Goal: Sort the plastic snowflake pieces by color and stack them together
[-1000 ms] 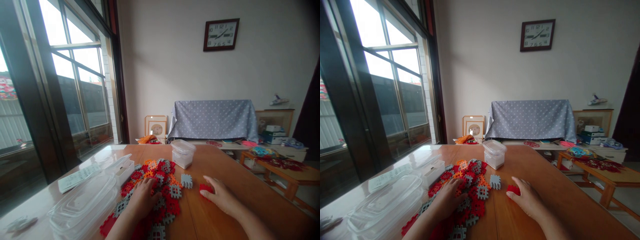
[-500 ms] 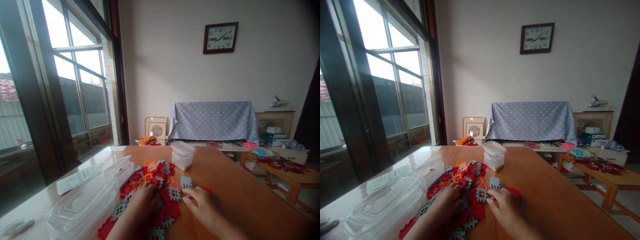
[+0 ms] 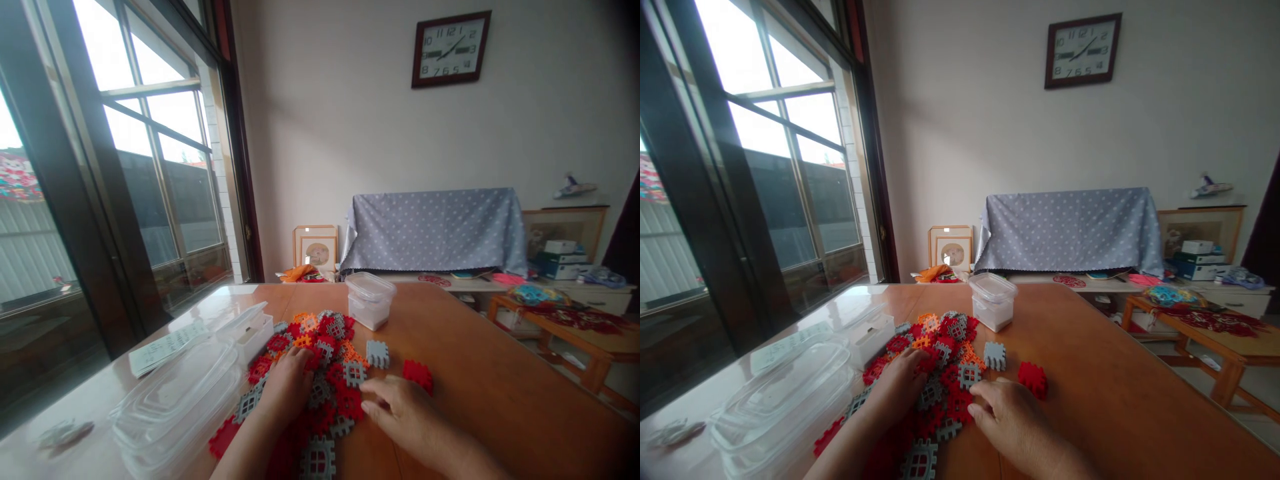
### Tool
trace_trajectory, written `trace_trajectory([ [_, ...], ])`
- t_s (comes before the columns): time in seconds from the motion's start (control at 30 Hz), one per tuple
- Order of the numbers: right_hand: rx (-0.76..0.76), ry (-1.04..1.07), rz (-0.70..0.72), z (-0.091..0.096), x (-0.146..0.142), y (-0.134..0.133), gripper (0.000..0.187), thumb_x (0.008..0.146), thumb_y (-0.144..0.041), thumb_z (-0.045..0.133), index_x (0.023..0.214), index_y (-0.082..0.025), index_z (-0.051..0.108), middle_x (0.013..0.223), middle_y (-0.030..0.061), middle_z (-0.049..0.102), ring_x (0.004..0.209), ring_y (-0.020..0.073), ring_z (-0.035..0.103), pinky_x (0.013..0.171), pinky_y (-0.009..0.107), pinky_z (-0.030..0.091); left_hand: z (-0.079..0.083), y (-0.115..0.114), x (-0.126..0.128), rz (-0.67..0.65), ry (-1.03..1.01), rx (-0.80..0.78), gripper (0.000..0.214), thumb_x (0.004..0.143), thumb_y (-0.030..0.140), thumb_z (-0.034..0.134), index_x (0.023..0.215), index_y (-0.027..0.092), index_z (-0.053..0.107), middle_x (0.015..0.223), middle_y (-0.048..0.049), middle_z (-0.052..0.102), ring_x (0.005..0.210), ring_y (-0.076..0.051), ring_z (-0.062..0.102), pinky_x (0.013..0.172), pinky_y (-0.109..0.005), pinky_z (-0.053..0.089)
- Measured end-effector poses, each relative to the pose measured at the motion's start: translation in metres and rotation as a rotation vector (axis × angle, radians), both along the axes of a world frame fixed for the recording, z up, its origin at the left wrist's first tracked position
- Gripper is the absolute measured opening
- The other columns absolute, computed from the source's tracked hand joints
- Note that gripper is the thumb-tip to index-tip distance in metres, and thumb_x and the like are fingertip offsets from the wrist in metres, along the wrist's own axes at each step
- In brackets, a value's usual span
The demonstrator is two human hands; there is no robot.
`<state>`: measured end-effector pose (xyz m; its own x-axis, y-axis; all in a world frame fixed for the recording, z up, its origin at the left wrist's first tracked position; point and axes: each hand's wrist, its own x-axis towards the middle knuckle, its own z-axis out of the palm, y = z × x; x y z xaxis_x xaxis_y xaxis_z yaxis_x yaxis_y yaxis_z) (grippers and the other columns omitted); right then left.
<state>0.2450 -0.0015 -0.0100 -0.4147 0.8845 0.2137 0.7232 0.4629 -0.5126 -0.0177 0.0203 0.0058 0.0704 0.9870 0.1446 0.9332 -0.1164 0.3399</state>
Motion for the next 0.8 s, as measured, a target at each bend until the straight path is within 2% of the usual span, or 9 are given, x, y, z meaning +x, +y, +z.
trace_trajectory([
  [0.23, -0.041, -0.035, 0.048, 0.001, 0.0, -0.003, 0.022, 0.091, -0.038, 0.059, 0.101, -0.027, 0.076, 0.088, 0.0024, 0.076, 0.081, 0.0189, 0.068, 0.073, 0.027, 0.043, -0.01, 0.005, -0.005, -0.056, -0.142, 0.15, 0.04, 0.089, 0.016, 0.05, 0.126, 0.022, 0.062, 0.128, -0.0088, 0.064, 0.113, -0.022, 0.063, 0.099, -0.031, 0.046],
  [0.4, -0.06, -0.07, 0.078, 0.002, -0.003, -0.006, 0.023, 0.092, -0.035, 0.056, 0.083, -0.023, 0.072, 0.078, 0.0005, 0.074, 0.071, 0.0157, 0.065, 0.063, 0.025, 0.036, -0.009, 0.007, -0.009, -0.008, -0.116, 0.146, 0.04, 0.091, 0.02, 0.051, 0.129, 0.021, 0.06, 0.128, -0.0093, 0.066, 0.114, -0.023, 0.063, 0.1, -0.033, 0.045],
  [0.53, -0.081, -0.102, 0.073, 0.0, -0.003, -0.007, 0.023, 0.091, -0.034, 0.055, 0.078, -0.022, 0.069, 0.073, -0.0002, 0.072, 0.068, 0.0152, 0.063, 0.059, 0.025, 0.032, -0.011, 0.009, -0.01, 0.025, -0.06, 0.167, 0.041, 0.091, 0.026, 0.054, 0.131, 0.02, 0.058, 0.128, -0.0114, 0.066, 0.122, -0.026, 0.059, 0.104, -0.036, 0.042],
  [0.67, -0.08, -0.081, 0.025, -0.003, -0.002, -0.003, 0.019, 0.092, -0.033, 0.053, 0.086, -0.023, 0.069, 0.078, 0.0, 0.074, 0.072, 0.0163, 0.065, 0.063, 0.024, 0.035, -0.015, 0.009, -0.01, 0.049, -0.026, 0.139, 0.047, 0.091, 0.029, 0.055, 0.137, 0.02, 0.053, 0.134, -0.0127, 0.062, 0.126, -0.027, 0.056, 0.106, -0.038, 0.039],
  [0.73, -0.058, -0.079, -0.025, -0.005, -0.001, 0.001, 0.02, 0.091, -0.032, 0.053, 0.099, -0.025, 0.07, 0.083, 0.0004, 0.075, 0.073, 0.0173, 0.066, 0.064, 0.025, 0.037, -0.016, 0.009, -0.01, 0.05, -0.019, 0.123, 0.049, 0.091, 0.029, 0.055, 0.139, 0.021, 0.051, 0.137, -0.0123, 0.06, 0.127, -0.027, 0.055, 0.106, -0.038, 0.039],
  [0.8, -0.038, -0.096, -0.08, -0.009, 0.001, 0.005, 0.031, 0.092, -0.032, 0.052, 0.118, -0.027, 0.067, 0.087, 0.0014, 0.076, 0.074, 0.0184, 0.067, 0.064, 0.025, 0.038, -0.016, 0.008, -0.008, 0.046, -0.014, 0.118, 0.05, 0.091, 0.027, 0.054, 0.14, 0.022, 0.05, 0.139, -0.0122, 0.059, 0.127, -0.027, 0.054, 0.106, -0.037, 0.039],
])
